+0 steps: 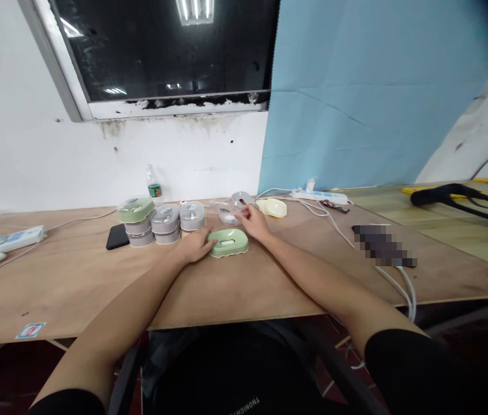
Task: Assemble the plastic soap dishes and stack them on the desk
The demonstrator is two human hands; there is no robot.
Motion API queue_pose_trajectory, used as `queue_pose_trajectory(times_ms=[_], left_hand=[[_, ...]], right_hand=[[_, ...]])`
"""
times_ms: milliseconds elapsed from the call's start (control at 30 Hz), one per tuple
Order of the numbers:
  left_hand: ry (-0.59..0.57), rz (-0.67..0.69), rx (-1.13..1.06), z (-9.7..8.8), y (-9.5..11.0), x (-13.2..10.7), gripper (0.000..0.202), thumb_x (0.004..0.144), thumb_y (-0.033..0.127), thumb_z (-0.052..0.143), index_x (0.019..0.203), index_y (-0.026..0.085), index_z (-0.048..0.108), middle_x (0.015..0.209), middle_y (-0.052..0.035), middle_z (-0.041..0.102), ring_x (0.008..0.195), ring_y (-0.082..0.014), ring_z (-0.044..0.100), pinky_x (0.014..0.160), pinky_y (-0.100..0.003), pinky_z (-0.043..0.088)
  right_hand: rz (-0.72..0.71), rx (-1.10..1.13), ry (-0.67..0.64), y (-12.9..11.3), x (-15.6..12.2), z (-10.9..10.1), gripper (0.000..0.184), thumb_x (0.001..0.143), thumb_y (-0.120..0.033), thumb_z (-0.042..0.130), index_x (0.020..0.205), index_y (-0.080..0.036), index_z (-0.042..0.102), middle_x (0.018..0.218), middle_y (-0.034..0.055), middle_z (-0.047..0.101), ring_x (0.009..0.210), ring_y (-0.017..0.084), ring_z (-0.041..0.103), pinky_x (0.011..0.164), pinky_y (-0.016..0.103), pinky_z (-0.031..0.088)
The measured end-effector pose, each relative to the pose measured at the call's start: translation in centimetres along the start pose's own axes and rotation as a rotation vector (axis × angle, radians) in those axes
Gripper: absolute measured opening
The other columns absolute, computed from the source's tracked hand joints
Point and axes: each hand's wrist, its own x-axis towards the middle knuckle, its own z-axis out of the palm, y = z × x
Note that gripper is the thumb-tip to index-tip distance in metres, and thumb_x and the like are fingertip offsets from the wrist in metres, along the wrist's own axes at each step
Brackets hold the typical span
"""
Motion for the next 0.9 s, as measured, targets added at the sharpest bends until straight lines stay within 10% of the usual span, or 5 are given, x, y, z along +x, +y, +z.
queue_pose_trajectory(times_ms=[300,600,900], left_hand=[[0.12,-0.128,-0.1,0.6,-0.2,0.0,0.084,0.091,0.059,0.042,0.151,0.017,0.002,0.131,-0.0144,0.057,0.105,-0.028,0.063,0.093,-0.041,0.044],[0.294,-0.062,-0.115,-0.3,0.1,0.0,0.059,0.092,0.05,0.047,0.141,0.019,0.035,0.114,-0.0085,0.066,0.084,-0.0195,0.064,0.079,-0.033,0.049],[0.075,0.085,0.017,-0.8,0.9,-0.4,0.05,0.089,0.055,0.048,0.125,0.022,0.057,0.083,-0.0028,0.068,0.076,-0.0188,0.063,0.069,-0.029,0.046]], right_hand=[[0.244,0.461,-0.363,-0.5,-0.2,-0.3,0.049,0.08,-0.069,0.048,0.081,-0.021,0.05,0.052,-0.0036,0.052,0.04,0.009,0.04,0.04,0.021,0.028],[0.322,0.448,-0.39,-0.4,0.5,-1.8,0.058,0.08,-0.072,0.046,0.057,-0.019,0.046,0.041,-0.002,0.044,0.039,0.008,0.038,0.038,0.021,0.024],[0.329,0.139,-0.802,-0.3,0.8,-3.8,0.065,0.076,-0.077,0.049,0.048,-0.018,0.045,0.037,-0.0004,0.046,0.032,0.006,0.036,0.035,0.021,0.024]])
